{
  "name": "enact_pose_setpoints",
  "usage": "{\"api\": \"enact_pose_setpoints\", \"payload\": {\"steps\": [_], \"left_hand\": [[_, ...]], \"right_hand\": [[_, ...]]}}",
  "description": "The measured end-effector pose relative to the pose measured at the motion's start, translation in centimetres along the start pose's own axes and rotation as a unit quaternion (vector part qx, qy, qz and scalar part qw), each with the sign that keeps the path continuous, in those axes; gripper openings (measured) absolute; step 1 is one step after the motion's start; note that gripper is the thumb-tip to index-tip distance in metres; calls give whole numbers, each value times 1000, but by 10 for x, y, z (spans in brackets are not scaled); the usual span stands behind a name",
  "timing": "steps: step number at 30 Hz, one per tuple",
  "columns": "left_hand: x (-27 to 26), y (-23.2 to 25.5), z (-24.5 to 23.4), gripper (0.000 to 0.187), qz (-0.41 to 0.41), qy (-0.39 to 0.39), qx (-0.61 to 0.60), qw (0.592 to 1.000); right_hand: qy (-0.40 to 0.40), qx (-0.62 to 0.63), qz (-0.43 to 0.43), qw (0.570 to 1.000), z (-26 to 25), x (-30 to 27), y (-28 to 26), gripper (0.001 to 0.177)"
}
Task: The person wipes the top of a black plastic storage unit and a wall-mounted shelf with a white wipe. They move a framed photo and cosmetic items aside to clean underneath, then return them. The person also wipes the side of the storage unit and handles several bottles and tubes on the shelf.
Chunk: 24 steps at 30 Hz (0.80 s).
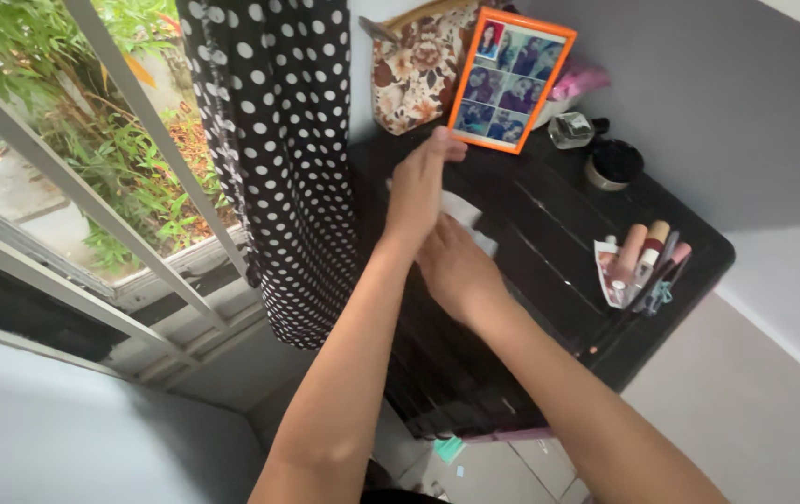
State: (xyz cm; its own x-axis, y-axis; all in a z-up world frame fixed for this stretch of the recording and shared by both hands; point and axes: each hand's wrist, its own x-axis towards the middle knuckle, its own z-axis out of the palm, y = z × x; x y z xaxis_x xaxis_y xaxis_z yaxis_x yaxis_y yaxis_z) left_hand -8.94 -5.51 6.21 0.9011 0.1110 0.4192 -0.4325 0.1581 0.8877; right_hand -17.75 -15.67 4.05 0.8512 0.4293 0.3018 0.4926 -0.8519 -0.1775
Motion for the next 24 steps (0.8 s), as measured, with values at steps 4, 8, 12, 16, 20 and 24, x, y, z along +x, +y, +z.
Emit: {"api": "enact_pose_setpoints", "payload": {"steps": [4,8,12,16,20,24], "left_hand": [[-3,3,1,63,4,1,-10,1000],[-9,4,2,61,-25,5,-8,1000],[-19,7,19,49,-13,-24,-42,999],[-36,19,32,28,15,-161,57,985],[-50,32,38,23,39,-218,107,969],[-59,42,29,27,-49,-290,81,952]], "right_hand": [[-66,14,-7,998,-3,12,11,43],[-130,63,19,989,-36,-27,30,53],[-155,101,-70,980,-75,-64,58,47],[-150,83,-72,983,-90,-66,79,38],[-80,108,-126,983,-90,-49,89,30],[-104,212,-85,968,-107,-55,98,43]]}}
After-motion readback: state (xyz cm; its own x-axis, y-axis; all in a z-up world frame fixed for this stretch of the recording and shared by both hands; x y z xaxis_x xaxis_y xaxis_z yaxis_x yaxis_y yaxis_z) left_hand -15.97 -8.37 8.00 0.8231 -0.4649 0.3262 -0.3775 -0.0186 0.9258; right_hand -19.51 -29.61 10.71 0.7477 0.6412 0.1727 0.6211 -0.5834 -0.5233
